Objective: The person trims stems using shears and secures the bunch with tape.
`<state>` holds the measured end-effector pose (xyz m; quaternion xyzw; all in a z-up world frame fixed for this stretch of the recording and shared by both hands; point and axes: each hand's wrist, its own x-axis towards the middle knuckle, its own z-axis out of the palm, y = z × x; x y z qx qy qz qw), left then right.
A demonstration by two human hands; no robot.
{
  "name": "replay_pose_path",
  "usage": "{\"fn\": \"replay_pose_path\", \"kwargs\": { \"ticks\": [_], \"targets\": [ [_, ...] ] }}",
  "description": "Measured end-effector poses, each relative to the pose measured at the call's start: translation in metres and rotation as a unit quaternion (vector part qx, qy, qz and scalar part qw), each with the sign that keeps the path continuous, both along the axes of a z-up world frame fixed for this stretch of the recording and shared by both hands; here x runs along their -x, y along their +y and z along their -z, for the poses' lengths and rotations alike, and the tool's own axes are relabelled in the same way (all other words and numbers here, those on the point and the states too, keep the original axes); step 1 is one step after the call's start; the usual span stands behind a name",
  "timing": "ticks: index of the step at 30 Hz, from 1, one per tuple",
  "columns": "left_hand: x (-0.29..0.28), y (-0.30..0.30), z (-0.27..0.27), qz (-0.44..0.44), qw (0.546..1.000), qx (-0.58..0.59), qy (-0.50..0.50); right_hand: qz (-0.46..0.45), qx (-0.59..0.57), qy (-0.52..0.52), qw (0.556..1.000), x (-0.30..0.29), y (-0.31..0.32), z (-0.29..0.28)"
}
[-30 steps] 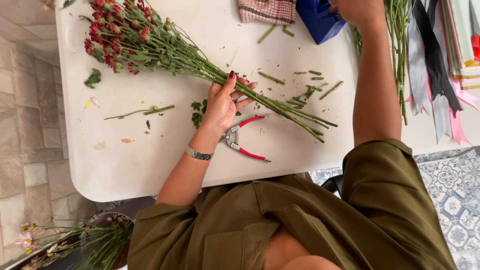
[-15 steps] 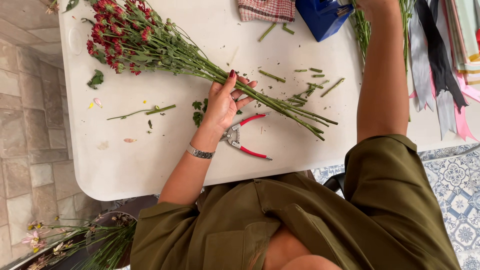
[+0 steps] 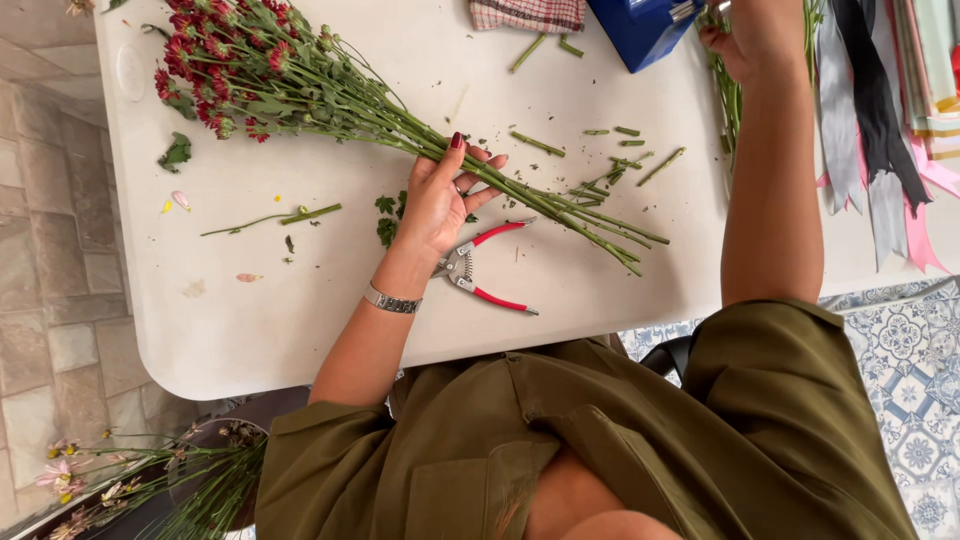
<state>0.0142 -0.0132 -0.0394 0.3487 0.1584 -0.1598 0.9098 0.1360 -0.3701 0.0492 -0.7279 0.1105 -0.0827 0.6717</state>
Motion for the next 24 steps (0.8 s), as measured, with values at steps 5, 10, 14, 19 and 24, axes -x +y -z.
{"fn": "replay_pose_path", "kwargs": {
  "ticks": [5, 10, 14, 19, 24],
  "targets": [
    [0.004, 0.005, -0.029, 0.038, 0.998, -0.026, -0.039, 0.033, -0.074, 0.021, 0.996, 0.033, -0.024, 0.021],
    [0.005, 0.005, -0.029, 0.042, 0.998, -0.029, -0.043, 0.089, -0.077, 0.038, 0.992, 0.051, -0.034, 0.047],
    [0.006, 0.005, -0.031, 0.041, 0.998, -0.031, -0.035, 0.085, 0.007, 0.081, 0.993, 0.049, -0.025, 0.059],
    [0.006, 0.006, -0.031, 0.04, 0.998, -0.026, -0.031, 0.077, 0.089, 0.082, 0.99, 0.048, -0.021, 0.085],
    [0.007, 0.005, -0.034, 0.032, 0.999, -0.02, -0.024, 0.094, 0.187, 0.02, 0.978, 0.035, -0.013, 0.106]
  ]
}}
